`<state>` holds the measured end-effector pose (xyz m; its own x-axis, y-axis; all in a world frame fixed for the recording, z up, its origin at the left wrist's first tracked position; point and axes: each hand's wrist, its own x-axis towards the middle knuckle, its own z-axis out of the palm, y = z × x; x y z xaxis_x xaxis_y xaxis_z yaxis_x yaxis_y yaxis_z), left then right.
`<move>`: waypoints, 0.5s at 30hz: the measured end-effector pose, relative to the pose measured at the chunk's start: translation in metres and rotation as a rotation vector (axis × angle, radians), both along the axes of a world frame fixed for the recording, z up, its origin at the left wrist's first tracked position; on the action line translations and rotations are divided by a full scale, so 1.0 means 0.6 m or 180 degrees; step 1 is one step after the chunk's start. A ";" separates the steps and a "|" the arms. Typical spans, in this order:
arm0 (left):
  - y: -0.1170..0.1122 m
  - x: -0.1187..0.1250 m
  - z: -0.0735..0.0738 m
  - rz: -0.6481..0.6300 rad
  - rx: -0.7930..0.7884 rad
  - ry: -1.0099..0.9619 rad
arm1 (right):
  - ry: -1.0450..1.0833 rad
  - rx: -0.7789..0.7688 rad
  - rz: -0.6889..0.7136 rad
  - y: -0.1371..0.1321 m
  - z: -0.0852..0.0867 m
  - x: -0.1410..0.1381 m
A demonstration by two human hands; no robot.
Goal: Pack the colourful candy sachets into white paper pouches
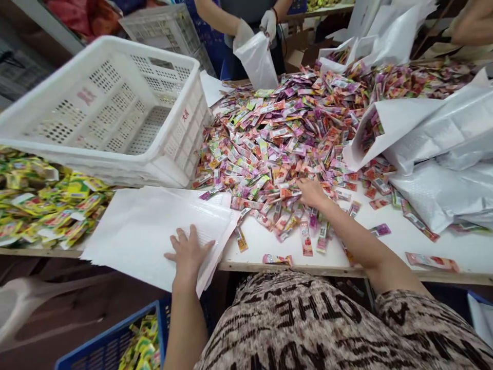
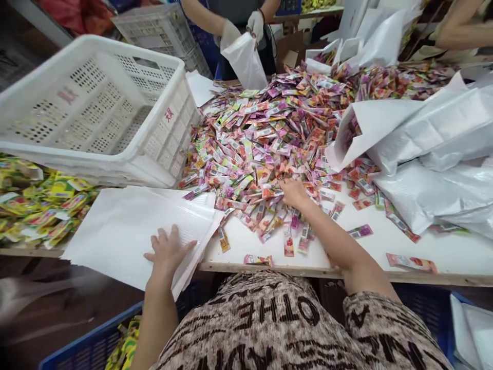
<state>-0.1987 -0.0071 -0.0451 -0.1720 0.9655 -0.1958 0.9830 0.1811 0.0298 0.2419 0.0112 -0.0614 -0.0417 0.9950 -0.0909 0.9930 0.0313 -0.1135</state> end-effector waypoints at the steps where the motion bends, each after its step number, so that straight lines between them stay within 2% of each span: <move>1: 0.002 0.003 -0.002 -0.0028 0.0014 -0.0020 | 0.0114 -0.0042 0.0015 -0.029 0.000 0.000; 4: 0.011 0.012 -0.009 -0.0121 0.0078 -0.0063 | 0.0651 -0.0128 0.0190 -0.099 0.028 0.028; 6: 0.018 0.020 -0.015 -0.0206 0.0109 -0.0090 | 0.0836 -0.0166 0.0248 -0.123 0.066 0.069; 7: 0.021 0.024 -0.019 -0.0238 0.0147 -0.0096 | 0.0756 -0.0151 0.0078 -0.127 0.087 0.094; 9: 0.025 0.033 -0.028 -0.0239 0.0241 -0.0102 | 0.0233 0.0003 -0.0696 -0.120 0.123 0.149; 11: 0.027 0.038 -0.036 -0.0180 0.0323 -0.0116 | -0.0444 0.0218 -0.1591 -0.099 0.147 0.205; 12: 0.028 0.040 -0.040 -0.0134 0.0346 -0.0127 | -0.0695 0.0266 -0.1868 -0.085 0.156 0.233; 13: 0.029 0.040 -0.044 -0.0099 0.0365 -0.0143 | -0.0844 0.0280 -0.1996 -0.070 0.166 0.259; 15: 0.031 0.039 -0.050 -0.0047 0.0417 -0.0154 | -0.0895 0.0358 -0.1945 -0.037 0.193 0.312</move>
<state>-0.1755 0.0118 -0.0749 -0.1509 0.9857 -0.0755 0.9824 0.1580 0.0997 0.4291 -0.0113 0.0545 0.5408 0.8364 0.0892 0.8274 -0.5481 0.1227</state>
